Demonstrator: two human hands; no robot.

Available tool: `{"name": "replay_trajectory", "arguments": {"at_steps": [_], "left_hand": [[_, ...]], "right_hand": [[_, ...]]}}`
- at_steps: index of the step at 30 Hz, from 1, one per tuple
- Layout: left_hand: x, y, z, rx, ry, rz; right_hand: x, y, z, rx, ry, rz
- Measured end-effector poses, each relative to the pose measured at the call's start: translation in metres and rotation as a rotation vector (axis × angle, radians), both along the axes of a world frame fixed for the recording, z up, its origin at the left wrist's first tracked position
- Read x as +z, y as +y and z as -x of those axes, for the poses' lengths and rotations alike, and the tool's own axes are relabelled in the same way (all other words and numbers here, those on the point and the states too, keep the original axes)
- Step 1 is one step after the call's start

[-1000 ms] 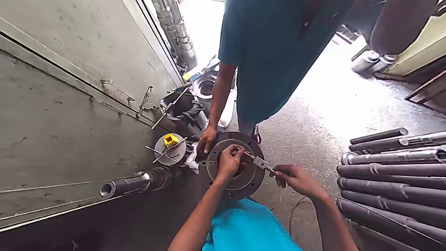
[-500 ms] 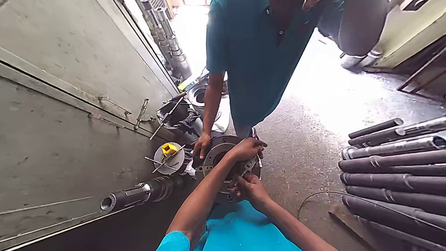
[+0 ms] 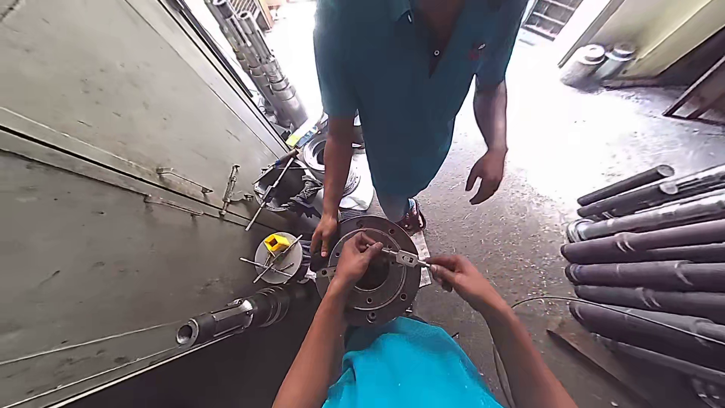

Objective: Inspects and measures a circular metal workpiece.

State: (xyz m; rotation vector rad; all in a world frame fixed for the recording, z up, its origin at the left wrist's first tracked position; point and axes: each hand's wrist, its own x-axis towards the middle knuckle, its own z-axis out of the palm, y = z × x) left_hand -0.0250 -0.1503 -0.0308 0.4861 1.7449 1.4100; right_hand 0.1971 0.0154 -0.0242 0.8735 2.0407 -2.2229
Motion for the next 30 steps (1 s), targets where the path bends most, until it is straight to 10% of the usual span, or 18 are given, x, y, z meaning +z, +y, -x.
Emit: {"name": "replay_trajectory", "arguments": {"at_steps": [13, 22, 30], "left_hand": [[0.013, -0.045, -0.073, 0.103, -0.119, 0.011], [0.012, -0.020, -0.107, -0.002, -0.494, 0.015], [0.000, -0.010, -0.114, -0.068, -0.591, -0.130]], "right_hand": [[0.016, 0.050, 0.067, 0.351, 0.041, -0.743], [0.016, 0.015, 0.106, 0.215, 0.056, -0.617], [0.040, -0.001, 0.088, 0.646, -0.201, -0.791]]}}
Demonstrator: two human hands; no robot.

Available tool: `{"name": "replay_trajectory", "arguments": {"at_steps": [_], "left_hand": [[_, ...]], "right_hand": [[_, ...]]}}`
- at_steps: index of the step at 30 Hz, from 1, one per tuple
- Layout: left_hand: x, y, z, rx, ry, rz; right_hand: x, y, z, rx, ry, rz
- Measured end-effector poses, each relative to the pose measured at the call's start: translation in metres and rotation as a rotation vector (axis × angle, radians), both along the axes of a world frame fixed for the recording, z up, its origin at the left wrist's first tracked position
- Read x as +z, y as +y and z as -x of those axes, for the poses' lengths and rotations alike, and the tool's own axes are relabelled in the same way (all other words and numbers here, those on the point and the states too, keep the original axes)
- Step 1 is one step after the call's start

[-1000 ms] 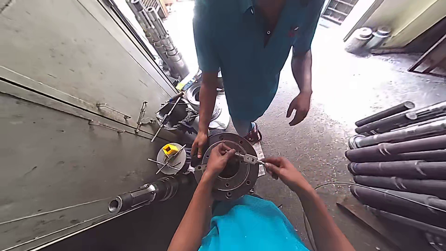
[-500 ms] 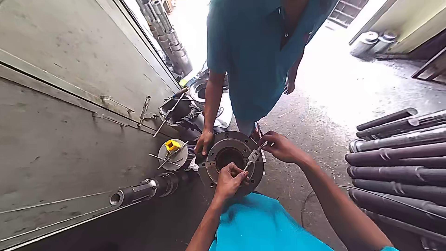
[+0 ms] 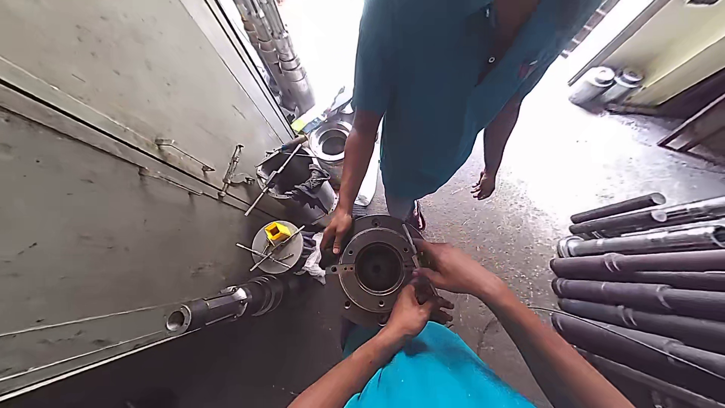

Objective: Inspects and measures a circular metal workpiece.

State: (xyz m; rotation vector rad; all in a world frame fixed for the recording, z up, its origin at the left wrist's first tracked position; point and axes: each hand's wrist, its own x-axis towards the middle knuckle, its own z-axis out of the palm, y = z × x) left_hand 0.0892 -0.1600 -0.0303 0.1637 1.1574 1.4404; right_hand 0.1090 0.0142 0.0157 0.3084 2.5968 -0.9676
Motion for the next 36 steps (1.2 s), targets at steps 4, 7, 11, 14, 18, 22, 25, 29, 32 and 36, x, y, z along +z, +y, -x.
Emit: {"name": "replay_trajectory", "arguments": {"at_steps": [4, 7, 11, 14, 18, 22, 25, 29, 32, 36], "left_hand": [[-0.003, -0.012, 0.010, -0.145, 0.146, 0.006], [-0.001, -0.033, 0.027, -0.133, 0.598, 0.077], [-0.013, -0.047, 0.048, 0.085, 1.168, 0.189], [-0.027, -0.034, 0.066, -0.037, 1.278, 0.098], [-0.034, -0.007, 0.084, -0.290, 1.137, 0.002], [-0.035, 0.003, 0.088, -0.335, 1.067, 0.016], [-0.039, 0.004, 0.084, -0.368, 1.027, 0.036], [-0.035, 0.008, 0.089, -0.438, 1.007, 0.137], [-0.031, 0.010, 0.087, -0.446, 0.985, 0.171], [-0.033, 0.006, 0.086, -0.404, 0.983, 0.152]], "right_hand": [[0.002, 0.004, 0.010, 0.049, -0.012, 0.013], [0.000, 0.003, 0.015, 0.052, -0.014, 0.031], [-0.007, 0.004, 0.016, 0.020, -0.051, 0.129], [-0.016, 0.011, 0.009, -0.025, -0.028, 0.330], [-0.029, -0.001, -0.006, -0.280, 0.007, 0.736], [-0.038, -0.024, -0.022, -0.624, 0.163, 0.946], [-0.046, -0.052, -0.021, -0.891, 0.342, 1.004], [-0.044, -0.096, -0.002, -1.326, 0.590, 1.042], [-0.042, -0.103, 0.000, -1.418, 0.622, 0.990], [-0.036, -0.065, -0.036, -0.857, 0.511, 0.282]]}}
